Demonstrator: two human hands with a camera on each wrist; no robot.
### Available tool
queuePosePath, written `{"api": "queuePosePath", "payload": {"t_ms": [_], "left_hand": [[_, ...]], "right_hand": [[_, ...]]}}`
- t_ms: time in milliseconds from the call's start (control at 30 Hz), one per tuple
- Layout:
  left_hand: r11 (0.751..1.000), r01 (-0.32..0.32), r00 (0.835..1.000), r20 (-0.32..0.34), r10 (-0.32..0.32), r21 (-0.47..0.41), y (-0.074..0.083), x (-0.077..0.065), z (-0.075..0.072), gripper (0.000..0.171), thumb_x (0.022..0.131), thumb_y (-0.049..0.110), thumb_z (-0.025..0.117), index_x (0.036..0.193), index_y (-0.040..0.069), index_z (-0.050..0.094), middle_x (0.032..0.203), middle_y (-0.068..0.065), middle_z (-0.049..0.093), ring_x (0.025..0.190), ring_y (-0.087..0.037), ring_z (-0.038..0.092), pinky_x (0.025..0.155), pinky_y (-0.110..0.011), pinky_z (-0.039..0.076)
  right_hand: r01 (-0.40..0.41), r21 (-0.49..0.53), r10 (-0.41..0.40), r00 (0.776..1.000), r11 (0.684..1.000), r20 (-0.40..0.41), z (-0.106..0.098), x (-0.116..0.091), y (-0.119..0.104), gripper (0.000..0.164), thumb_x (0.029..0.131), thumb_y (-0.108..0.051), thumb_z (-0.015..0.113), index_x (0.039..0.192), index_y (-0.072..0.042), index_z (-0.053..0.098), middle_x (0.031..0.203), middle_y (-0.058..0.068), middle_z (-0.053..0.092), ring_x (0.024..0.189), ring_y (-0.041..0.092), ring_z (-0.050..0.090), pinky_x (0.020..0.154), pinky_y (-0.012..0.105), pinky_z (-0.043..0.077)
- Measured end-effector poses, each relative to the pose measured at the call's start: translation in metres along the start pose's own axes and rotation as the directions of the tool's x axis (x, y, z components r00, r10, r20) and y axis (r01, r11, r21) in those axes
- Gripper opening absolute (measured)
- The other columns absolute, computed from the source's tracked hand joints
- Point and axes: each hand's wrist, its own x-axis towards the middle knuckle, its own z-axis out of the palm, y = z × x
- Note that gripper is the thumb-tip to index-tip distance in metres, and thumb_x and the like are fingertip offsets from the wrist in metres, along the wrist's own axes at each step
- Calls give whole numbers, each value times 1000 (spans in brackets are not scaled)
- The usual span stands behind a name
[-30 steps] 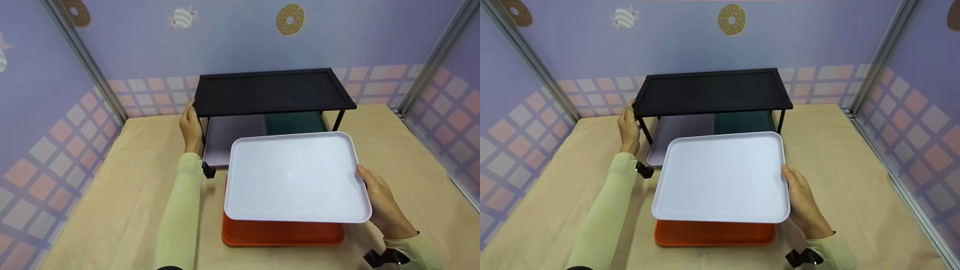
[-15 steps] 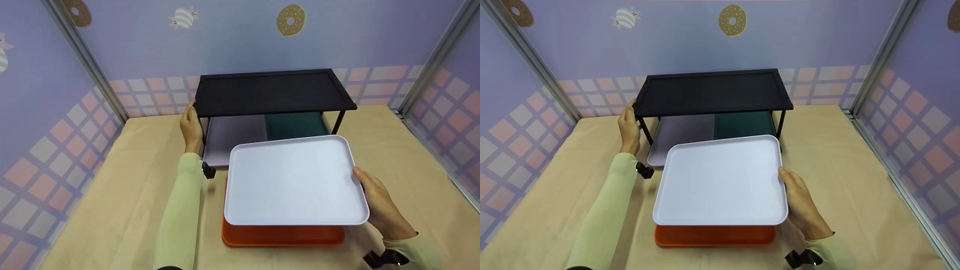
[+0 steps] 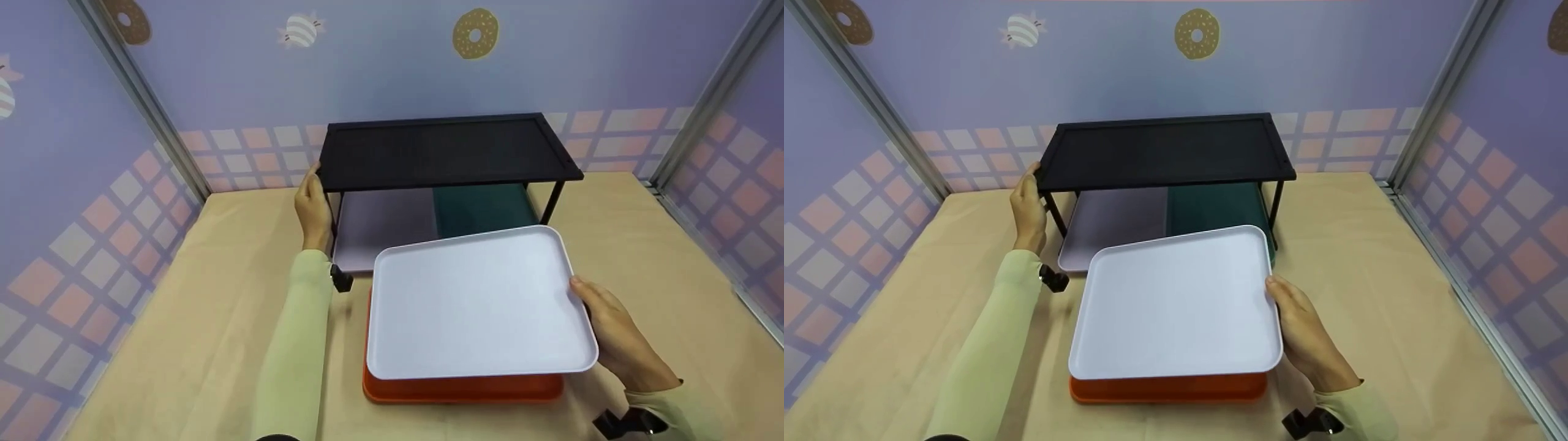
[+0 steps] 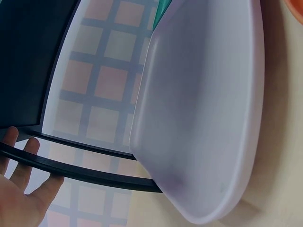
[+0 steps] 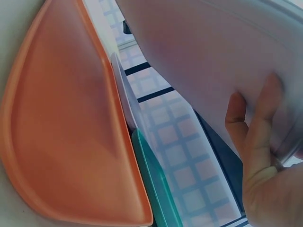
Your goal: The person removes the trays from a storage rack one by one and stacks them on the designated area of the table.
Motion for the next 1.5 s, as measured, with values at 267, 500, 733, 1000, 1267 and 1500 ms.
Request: {"api": "queuePosePath", "payload": {"t_ms": [267,500,733,1000,1267,1500], "left_hand": [[1000,-1,1000,2,1,2,-1,0,0,43,111,23,36,143,11,61,88,-1,63,49,-3,23,61,-24,29],[1000,9,1000,0,-9,-2,-2,0,-1,44,111,22,36,144,8,61,129,-18,64,50,-4,23,69,-26,31],[1000,14,1000,6,-14,10,-1,-1,-1,44,112,26,35,145,12,60,74,4,45,46,-1,22,52,-21,24],[999,40,998,38,-40,2,9,-6,-5,44,112,22,33,147,8,57,79,-5,49,44,2,21,52,-21,23],[1000,11,1000,11,-11,24,-3,-1,-2,44,111,25,34,144,12,61,75,4,43,48,-2,21,57,-23,26],[1000,2,1000,19,-2,10,-1,0,-1,44,112,24,34,145,11,60,91,-4,55,50,-3,22,65,-26,30]], "right_hand": [[-1,27,-1,997,1000,74,1,1,3,43,112,-39,37,135,-4,46,107,3,68,96,18,69,84,39,58],[-62,-29,63,998,998,26,5,2,4,60,112,-38,38,151,6,26,118,3,59,104,12,63,91,32,54],[-108,-77,108,994,991,-6,6,2,6,70,112,-39,37,159,7,13,133,9,48,109,9,58,92,28,51],[-109,-63,110,994,992,21,7,4,7,66,112,-37,37,158,6,18,123,3,56,106,11,62,91,32,53],[-120,-78,122,992,990,25,9,5,10,68,112,-36,38,158,7,15,134,11,49,110,11,59,93,30,51],[-147,-83,150,988,986,31,8,6,11,70,112,-38,38,159,7,14,137,12,47,111,11,58,94,29,50]]}}
